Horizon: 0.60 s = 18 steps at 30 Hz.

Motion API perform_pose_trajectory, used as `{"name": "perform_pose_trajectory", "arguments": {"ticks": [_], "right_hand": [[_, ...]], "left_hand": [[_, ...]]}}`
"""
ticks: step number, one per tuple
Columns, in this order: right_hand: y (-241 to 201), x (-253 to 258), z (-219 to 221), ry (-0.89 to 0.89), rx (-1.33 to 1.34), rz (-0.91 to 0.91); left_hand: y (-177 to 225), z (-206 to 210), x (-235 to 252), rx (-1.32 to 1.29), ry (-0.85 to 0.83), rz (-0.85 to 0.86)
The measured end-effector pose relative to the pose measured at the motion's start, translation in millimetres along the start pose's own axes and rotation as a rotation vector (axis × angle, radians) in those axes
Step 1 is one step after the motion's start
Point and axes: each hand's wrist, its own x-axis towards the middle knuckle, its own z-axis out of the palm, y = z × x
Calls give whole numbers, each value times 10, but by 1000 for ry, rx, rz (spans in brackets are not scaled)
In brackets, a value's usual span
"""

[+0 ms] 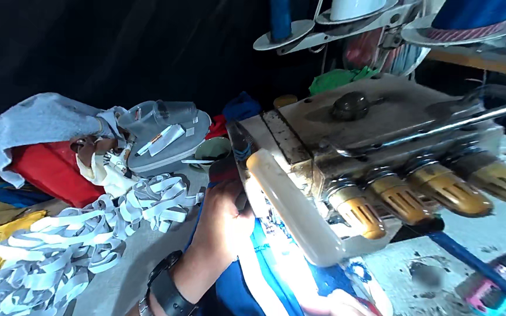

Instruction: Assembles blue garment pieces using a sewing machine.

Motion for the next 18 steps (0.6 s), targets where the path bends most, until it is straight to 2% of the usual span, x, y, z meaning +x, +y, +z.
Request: {"name": "perform_pose_trajectory", "arguments": {"ticks": [4, 7, 10, 13, 14, 16, 18], "right_hand": [[7, -21, -23, -19, 26, 0], [-59, -7, -68, -22, 13, 39], [7, 0, -98, -12, -15, 26], [115, -1, -43, 77, -51, 0], [125, -1, -14, 90, -49, 1], [109, 12, 47, 78, -28, 21], [79, 35, 112, 74, -45, 48]], "left_hand": [[-23, -83, -2, 36, -98, 31], [131, -346, -189, 30, -217, -166], [167, -594, -767, -40, -145, -321], [-25, -662, -1597, 162, -116, -453], [-84, -652, -1864, 270, -112, -439], [-254, -596, -2245, 446, -3, -291], [-436, -650, -2287, 450, 85, -176]]}}
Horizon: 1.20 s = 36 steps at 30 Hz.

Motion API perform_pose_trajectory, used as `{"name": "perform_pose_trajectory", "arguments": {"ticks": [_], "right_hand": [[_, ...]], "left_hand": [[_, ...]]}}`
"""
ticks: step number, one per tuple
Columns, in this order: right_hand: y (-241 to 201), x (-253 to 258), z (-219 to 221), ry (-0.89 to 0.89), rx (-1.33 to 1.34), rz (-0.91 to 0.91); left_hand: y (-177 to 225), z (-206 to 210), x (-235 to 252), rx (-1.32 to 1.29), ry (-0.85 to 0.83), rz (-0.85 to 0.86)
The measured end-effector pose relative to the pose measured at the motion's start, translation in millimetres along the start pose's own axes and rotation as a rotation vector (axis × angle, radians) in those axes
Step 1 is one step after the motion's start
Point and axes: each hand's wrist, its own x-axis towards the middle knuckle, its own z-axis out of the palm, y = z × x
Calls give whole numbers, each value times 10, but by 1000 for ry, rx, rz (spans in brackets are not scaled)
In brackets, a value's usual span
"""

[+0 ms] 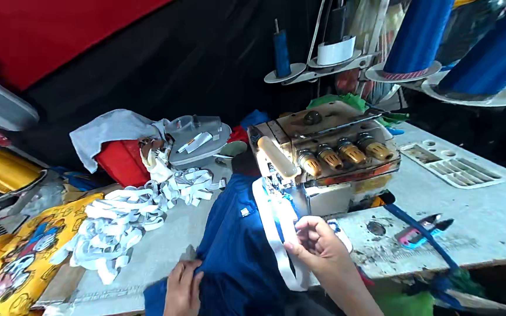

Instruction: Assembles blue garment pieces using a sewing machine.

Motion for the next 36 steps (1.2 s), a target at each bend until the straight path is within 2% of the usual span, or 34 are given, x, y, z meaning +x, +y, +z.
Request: {"name": "perform_pose_trajectory", "arguments": {"ticks": [2, 5, 8, 12, 14, 18, 27, 32, 36], "right_hand": [[-40, -1, 45, 12, -47, 21], [-39, -15, 41, 42, -49, 44], [-10, -41, -18, 24, -6, 116], [-32, -53, -40, -9, 9, 121], [-29, -94, -67, -4, -17, 113], [-80, -167, -72, -21, -39, 101], [-138, -157, -19, -17, -121, 44], [-43, -117, 2, -15, -114, -120], [-107, -62, -9, -56, -172, -134]], "left_hand": [[-171, -74, 259, -43, 54, 27], [-268, -336, 950, 29, 190, 81], [72, -394, 1390, 58, 201, 161], [976, 12, 1284, -116, 16, 482], [1218, 237, 1177, -195, -44, 536], [1211, 423, 1097, -196, -5, 476], [1175, 405, 1189, -127, -21, 466], [1148, 408, 1243, -153, -38, 462], [1112, 408, 1323, -228, -85, 436]]}}
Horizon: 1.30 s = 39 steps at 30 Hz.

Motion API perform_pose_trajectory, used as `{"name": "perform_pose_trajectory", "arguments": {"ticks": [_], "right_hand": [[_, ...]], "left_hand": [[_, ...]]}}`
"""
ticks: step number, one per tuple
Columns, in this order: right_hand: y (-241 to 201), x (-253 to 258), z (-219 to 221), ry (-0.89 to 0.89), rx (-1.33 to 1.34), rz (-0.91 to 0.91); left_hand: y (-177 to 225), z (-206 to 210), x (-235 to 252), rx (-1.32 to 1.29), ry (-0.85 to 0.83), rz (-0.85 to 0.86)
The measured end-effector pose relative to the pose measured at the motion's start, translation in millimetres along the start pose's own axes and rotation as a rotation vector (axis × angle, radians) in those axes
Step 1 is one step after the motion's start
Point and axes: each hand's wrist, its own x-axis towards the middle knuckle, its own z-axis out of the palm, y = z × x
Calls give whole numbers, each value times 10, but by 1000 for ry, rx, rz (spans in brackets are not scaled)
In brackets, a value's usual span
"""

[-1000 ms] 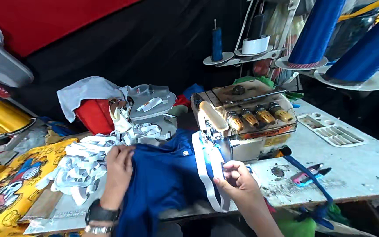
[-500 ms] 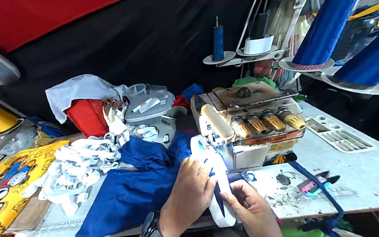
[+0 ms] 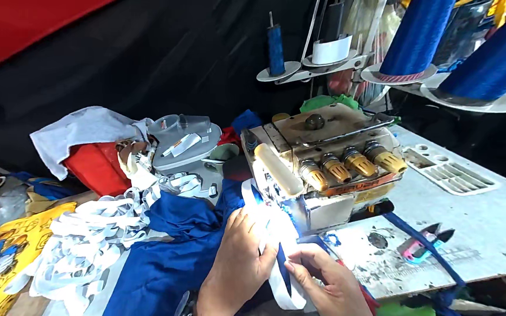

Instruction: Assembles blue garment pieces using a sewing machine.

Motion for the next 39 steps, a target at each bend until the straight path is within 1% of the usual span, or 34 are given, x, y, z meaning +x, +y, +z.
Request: {"name": "perform_pose_trajectory", "arguments": {"ticks": [7, 10, 12, 13, 15, 17, 18, 20, 22, 23, 24, 26, 28, 30, 32, 33, 35, 36, 37, 38, 39], "right_hand": [[134, 181, 106, 142, -13, -57], [127, 162, 119, 164, -92, -81], [139, 157, 113, 151, -81, -77], [142, 143, 92, 124, -61, -65], [148, 98, 0, 35, -37, -60], [181, 32, -152, -53, -34, -95], [194, -12, -251, -95, -39, -97], [179, -103, -449, -184, -67, -41], [118, -165, -618, -321, -140, 39], [61, -171, -671, -400, -184, 47], [-17, -160, -698, -477, -216, 22], [-220, -102, -653, -582, -251, -125], [-491, -39, -448, -637, -230, -255], [-667, 8, -100, -673, -153, -352], [-665, 38, 320, -708, -79, -414], [-633, 50, 518, -733, -56, -419], [-655, 57, 817, -859, -60, -323], [-671, 41, 928, -929, -101, -258], [-662, 2, 1030, -958, -157, -216], [-611, -51, 1123, -929, -220, -218], [-518, -101, 1206, -842, -269, -251]], "left_hand": [[-163, 2, 129, -79, -15, -40], [-216, -40, 162, -123, -60, -49], [-243, -61, 141, -161, -77, -31], [-249, -75, 104, -181, -75, -24], [-246, -99, -20, -190, -3, -23], [-245, -167, -199, -180, 87, -83], [-239, -225, -316, -172, 111, -143], [-236, -331, -626, -122, 112, -306], [-265, -362, -1030, 0, 94, -471], [-289, -370, -1239, 96, 88, -544], [-318, -395, -1426, 199, 94, -604], [-392, -466, -1711, 367, 138, -679], [-429, -523, -1845, 415, 194, -685], [-331, -574, -1817, 272, 184, -674], [-147, -599, -1733, 50, 127, -709], [-61, -589, -1701, -61, 139, -713], [56, -598, -1665, -373, 214, -758], [82, -643, -1650, -574, 253, -814], [83, -703, -1640, -760, 292, -858], [62, -757, -1641, -899, 323, -879], [32, -792, -1654, -960, 346, -876]]}}
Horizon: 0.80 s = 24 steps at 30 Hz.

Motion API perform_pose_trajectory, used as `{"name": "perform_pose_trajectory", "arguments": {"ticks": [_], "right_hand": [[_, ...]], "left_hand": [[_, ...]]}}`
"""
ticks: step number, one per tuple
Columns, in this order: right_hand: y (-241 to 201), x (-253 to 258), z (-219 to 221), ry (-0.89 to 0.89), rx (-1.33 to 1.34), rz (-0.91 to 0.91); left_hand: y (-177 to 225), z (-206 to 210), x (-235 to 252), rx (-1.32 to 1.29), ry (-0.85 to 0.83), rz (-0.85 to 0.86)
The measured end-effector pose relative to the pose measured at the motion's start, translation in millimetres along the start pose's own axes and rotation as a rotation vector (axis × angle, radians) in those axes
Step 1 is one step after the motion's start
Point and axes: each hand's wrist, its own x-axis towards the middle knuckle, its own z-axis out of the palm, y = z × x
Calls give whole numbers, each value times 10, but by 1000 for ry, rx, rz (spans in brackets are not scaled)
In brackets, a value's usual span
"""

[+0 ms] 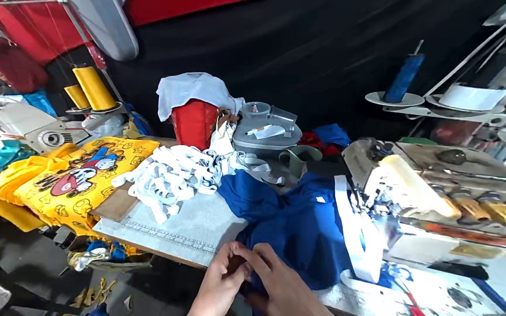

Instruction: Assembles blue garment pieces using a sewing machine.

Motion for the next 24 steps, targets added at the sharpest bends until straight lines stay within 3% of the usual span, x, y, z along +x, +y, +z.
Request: {"name": "perform_pose_trajectory", "arguments": {"ticks": [4, 8, 12, 15, 22, 24], "right_hand": [[228, 68, -22, 297, 78, 3], [214, 60, -542, 492, 162, -125], [49, 82, -1052, 572, 236, -139], [48, 177, -1183, 583, 300, -192], [305, 158, -1237, 711, 162, -78], [315, 128, -1213, 765, 84, -73]], "left_hand": [[-75, -122, 99, 43, 126, 117], [29, 86, 248, -453, 216, -284], [101, 488, 278, -670, -54, -507], [60, 718, 310, -872, -257, -473], [189, 744, 495, -733, -234, -656], [177, 657, 513, -737, -223, -635]]}}
